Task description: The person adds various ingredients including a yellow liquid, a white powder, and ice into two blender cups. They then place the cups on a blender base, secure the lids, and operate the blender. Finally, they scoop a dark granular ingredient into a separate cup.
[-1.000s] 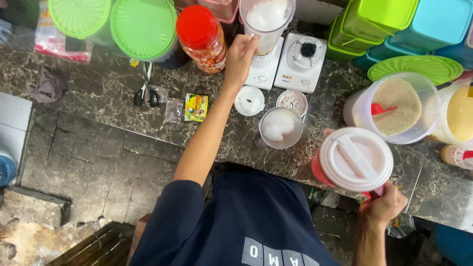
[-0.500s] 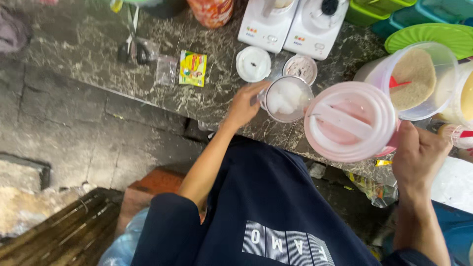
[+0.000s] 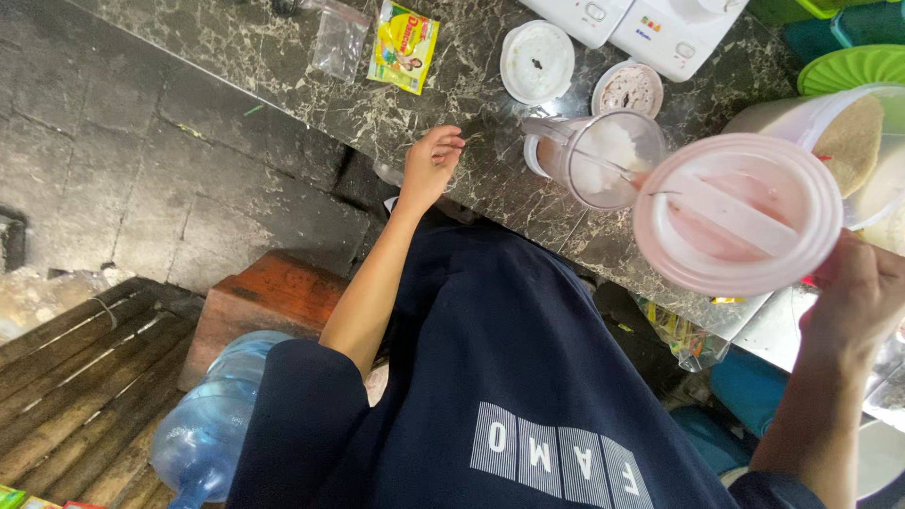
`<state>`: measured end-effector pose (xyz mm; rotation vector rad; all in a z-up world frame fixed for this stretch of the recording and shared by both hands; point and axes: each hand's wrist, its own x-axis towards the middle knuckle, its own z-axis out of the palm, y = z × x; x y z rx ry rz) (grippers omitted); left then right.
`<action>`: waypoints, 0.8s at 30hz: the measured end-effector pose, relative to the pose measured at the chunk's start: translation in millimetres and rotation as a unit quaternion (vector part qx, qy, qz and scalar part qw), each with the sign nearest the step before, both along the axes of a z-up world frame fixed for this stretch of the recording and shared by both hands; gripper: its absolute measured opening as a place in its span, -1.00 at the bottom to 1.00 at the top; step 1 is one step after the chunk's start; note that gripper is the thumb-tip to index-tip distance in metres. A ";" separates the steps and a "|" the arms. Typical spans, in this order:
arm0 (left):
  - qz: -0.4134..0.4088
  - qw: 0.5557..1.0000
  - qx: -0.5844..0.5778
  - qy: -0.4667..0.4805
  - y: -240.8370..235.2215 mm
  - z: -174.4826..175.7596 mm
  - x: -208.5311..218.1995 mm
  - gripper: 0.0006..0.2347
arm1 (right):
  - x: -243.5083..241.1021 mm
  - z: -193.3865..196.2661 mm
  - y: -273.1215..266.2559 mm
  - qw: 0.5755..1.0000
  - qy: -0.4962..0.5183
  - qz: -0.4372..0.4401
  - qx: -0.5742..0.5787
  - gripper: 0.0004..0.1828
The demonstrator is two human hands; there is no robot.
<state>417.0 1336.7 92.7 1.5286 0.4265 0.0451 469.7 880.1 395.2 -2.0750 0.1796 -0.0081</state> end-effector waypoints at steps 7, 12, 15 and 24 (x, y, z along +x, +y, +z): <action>-0.006 0.999 -0.036 -0.007 9.0 -1.4 15.6 -0.75 | -11.1 0.4 -12.5 1.000 0.001 0.010 -0.023 -0.68; -0.022 0.998 -0.043 -0.032 12.7 23.1 37.8 -0.76 | -26.1 12.7 15.2 0.991 -0.022 0.044 -0.127 -0.62; -0.035 0.998 -0.043 -0.043 13.3 37.7 47.9 -0.76 | -32.8 15.6 23.6 0.975 -0.018 0.017 -0.222 -0.58; -0.110 0.983 -0.038 -0.143 3.2 77.2 80.5 -0.76 | -42.5 3.0 10.0 0.996 -0.014 -0.085 -0.005 -0.74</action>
